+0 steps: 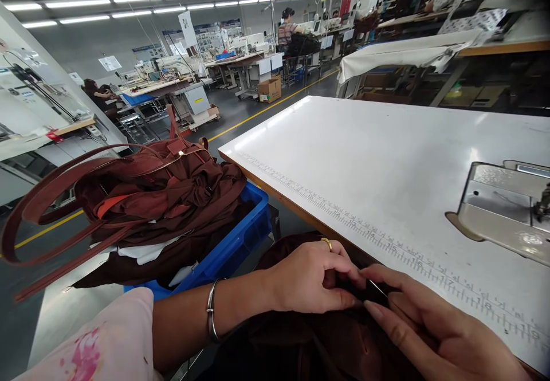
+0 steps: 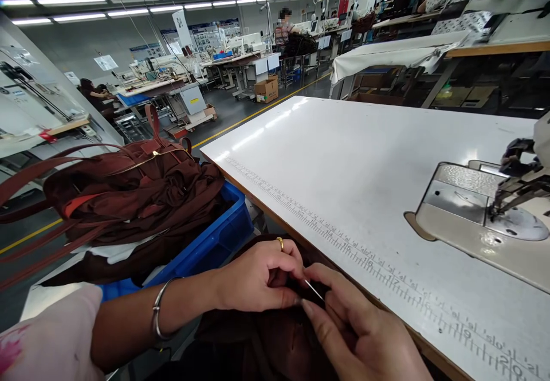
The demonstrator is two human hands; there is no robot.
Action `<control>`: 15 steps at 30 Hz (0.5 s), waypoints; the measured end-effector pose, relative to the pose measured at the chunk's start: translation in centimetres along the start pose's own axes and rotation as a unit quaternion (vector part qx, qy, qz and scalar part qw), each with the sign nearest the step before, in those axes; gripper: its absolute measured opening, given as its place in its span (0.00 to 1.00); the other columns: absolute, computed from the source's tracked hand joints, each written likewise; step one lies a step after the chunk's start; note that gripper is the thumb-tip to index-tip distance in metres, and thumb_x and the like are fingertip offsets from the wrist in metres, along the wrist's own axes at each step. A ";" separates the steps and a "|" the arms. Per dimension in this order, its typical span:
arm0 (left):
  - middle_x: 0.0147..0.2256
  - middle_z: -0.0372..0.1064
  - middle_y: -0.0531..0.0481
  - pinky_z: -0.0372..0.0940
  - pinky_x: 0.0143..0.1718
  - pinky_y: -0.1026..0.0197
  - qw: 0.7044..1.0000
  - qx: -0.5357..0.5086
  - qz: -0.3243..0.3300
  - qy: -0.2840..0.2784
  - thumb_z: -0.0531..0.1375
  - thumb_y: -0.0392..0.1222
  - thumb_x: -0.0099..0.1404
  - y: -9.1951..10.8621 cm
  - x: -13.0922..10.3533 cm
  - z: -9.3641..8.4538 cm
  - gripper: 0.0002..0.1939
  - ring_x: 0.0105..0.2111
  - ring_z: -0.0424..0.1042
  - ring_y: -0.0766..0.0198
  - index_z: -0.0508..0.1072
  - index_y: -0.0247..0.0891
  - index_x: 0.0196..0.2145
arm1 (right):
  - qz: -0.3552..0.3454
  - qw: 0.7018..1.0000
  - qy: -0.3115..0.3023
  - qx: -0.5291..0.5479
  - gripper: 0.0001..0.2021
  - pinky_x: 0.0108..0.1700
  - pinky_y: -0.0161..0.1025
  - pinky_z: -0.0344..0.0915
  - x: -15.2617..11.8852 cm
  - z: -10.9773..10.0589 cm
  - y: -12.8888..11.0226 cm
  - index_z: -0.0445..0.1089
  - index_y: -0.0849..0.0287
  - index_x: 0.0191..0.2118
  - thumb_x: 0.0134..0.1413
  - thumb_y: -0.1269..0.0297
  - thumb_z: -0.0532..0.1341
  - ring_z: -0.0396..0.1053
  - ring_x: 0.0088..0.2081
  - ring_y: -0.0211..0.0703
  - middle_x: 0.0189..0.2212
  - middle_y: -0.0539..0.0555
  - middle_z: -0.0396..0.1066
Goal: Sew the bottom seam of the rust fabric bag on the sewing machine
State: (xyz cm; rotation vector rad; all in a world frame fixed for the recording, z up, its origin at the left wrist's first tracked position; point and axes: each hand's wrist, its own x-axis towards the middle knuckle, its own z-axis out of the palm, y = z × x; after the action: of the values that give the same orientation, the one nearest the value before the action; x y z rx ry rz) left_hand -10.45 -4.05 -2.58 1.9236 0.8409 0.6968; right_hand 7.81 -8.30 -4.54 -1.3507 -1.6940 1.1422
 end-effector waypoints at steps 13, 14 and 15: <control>0.38 0.63 0.47 0.58 0.28 0.69 0.992 -0.001 0.082 -0.092 0.61 0.38 0.53 -0.4 1.0 -0.9 0.06 0.25 0.58 0.74 0.67 0.32 0.26 | -0.062 0.997 -0.031 -0.033 0.09 0.30 0.28 0.69 0.6 -0.5 1.1 0.70 0.48 0.37 0.48 0.56 0.58 0.70 0.31 0.41 0.27 0.47 0.71; 0.37 0.64 0.48 0.57 0.27 0.69 0.992 -0.015 0.083 -0.095 0.60 0.38 0.53 -0.6 1.0 -0.8 0.06 0.24 0.57 0.75 0.67 0.32 0.26 | -0.063 0.997 -0.033 -0.030 0.09 0.29 0.28 0.69 0.6 -0.6 1.1 0.70 0.48 0.37 0.48 0.56 0.58 0.70 0.31 0.41 0.27 0.47 0.71; 0.34 0.64 0.48 0.56 0.26 0.70 0.992 -0.032 0.077 -0.098 0.60 0.38 0.54 -0.7 1.0 -0.8 0.06 0.23 0.56 0.75 0.67 0.32 0.26 | -0.060 0.997 -0.035 -0.027 0.09 0.29 0.28 0.69 0.6 -0.6 1.2 0.70 0.48 0.37 0.48 0.56 0.58 0.70 0.31 0.42 0.27 0.47 0.71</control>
State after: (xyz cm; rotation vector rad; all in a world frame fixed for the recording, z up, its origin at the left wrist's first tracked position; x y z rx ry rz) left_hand -10.63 -2.63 -2.75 1.9763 0.5455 0.6055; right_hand 8.68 -7.45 -5.37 -1.2358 -1.8426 1.0948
